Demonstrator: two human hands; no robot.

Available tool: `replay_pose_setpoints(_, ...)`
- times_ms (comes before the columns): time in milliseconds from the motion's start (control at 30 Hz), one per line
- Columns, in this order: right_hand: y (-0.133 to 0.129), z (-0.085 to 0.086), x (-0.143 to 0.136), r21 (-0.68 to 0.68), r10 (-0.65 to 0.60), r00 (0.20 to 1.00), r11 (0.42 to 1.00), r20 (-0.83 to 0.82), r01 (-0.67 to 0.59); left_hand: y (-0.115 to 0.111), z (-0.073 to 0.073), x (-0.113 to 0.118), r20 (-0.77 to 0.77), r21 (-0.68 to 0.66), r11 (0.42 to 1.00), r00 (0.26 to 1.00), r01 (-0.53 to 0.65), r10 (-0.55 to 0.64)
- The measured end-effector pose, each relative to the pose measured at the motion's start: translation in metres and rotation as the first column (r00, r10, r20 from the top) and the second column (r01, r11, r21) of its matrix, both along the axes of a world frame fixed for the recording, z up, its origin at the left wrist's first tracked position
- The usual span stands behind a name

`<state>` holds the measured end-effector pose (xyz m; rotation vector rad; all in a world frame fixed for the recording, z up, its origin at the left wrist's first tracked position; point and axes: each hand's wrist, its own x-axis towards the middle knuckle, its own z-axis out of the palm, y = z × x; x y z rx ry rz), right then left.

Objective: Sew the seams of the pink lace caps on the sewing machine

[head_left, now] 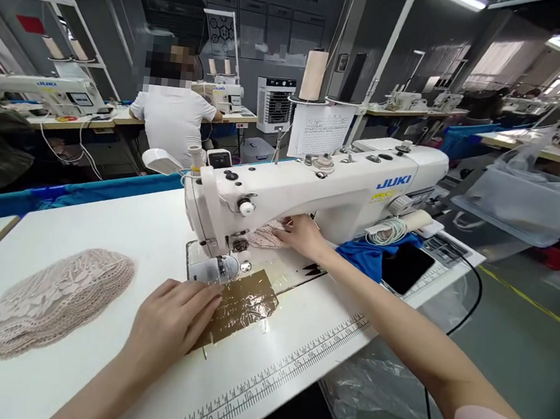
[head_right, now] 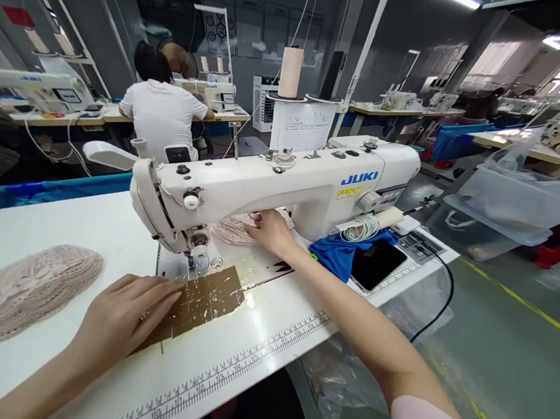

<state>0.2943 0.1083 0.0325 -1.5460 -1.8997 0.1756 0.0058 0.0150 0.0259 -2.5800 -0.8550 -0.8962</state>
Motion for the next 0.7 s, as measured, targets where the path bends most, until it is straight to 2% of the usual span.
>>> replay_pose_setpoints(100,0.0,0.001,-0.004,-0.04,-0.028,1.0,0.999,-0.009,0.027,-0.004,-0.003,0.008,0.033,-0.05,0.999,0.999,-0.007,0.008)
replay_pose_setpoints(233,-0.012,0.005,-0.002,-0.034,0.002,0.999,0.999,-0.044,-0.003,-0.008,-0.01,0.0,0.038,-0.112,0.993,0.998,-0.043,0.048)
replay_pose_setpoints(433,-0.038,0.006,-0.003,0.08,0.041,0.998,0.996,-0.043,-0.038,-0.01,-0.013,-0.005,0.046,-0.161,0.985,0.996,-0.068,0.076)
replay_pose_setpoints(533,-0.063,-0.004,-0.022,0.088,0.174,0.984,0.98,0.028,-0.176,-0.012,-0.014,-0.002,0.054,-0.187,0.981,0.996,-0.056,0.067)
replay_pose_setpoints(633,-0.094,-0.019,-0.051,0.08,0.425,0.886,0.892,0.186,-0.444,-0.012,-0.019,0.0,0.017,-0.237,0.971,0.999,-0.026,0.031)
replay_pose_setpoints(700,-0.115,-0.025,-0.07,0.099,0.49,0.834,0.844,0.253,-0.527,-0.011,-0.022,0.0,-0.013,-0.275,0.961,1.0,0.008,-0.012)
